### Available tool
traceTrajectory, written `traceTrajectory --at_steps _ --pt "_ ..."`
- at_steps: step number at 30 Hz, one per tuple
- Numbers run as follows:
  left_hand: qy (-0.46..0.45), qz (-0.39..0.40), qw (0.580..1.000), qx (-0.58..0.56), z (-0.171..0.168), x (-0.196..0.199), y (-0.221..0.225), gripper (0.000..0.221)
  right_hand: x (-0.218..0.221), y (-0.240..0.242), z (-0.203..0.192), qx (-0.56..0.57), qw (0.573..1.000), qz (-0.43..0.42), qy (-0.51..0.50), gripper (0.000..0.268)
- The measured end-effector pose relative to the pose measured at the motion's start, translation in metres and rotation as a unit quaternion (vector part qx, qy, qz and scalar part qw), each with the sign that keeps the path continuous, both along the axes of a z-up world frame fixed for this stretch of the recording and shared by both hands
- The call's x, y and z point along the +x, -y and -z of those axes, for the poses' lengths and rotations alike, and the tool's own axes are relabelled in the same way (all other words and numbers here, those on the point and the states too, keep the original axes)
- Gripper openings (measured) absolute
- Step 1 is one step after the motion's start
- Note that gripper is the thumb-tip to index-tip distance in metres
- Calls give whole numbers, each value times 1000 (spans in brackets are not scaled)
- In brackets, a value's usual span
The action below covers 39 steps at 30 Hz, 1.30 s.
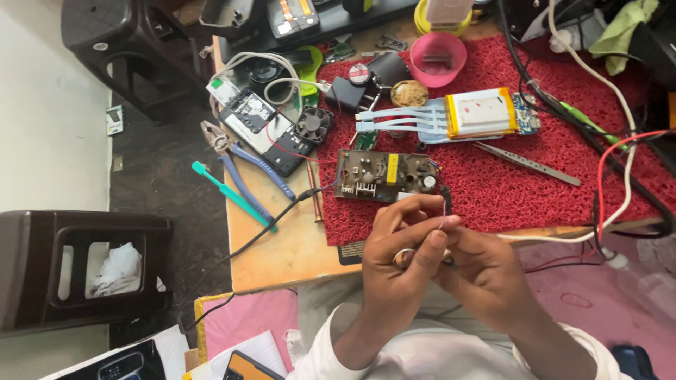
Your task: The person twists and connects two wires together by hand above a circuit board and various electronic components on a workbench.
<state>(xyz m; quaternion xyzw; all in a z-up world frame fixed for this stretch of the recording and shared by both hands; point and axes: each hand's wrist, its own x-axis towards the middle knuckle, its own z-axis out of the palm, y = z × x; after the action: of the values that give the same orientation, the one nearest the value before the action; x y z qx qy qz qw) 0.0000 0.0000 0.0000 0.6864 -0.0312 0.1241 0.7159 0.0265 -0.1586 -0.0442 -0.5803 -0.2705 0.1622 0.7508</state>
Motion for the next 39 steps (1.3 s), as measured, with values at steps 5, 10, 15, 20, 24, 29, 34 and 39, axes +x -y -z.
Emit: traceTrajectory --at_steps 5,10,15,20,24,29,34,39 --pt "74 41 996 -41 10 -6 -6 33 -6 2 14 22 993 28 -114 24" --pt "42 26 998 -47 16 -9 -20 28 0 6 17 191 976 16 -103 11" --pt "65 21 997 -39 25 -18 -34 18 0 0 6 158 973 104 -130 21" --pt "20 20 997 -71 29 -20 -40 15 -1 2 6 130 983 109 -66 11" --pt "17 25 997 -72 38 -23 -44 12 -1 9 12 72 988 132 -35 12" --pt "31 19 999 -25 41 -23 -48 9 2 20 12 -31 990 138 -17 14" --pt "27 37 999 -22 38 -20 -50 9 6 24 11 -55 989 136 8 14" --pt "31 58 998 5 37 -20 -49 6 4 26 1 -78 985 148 34 13"
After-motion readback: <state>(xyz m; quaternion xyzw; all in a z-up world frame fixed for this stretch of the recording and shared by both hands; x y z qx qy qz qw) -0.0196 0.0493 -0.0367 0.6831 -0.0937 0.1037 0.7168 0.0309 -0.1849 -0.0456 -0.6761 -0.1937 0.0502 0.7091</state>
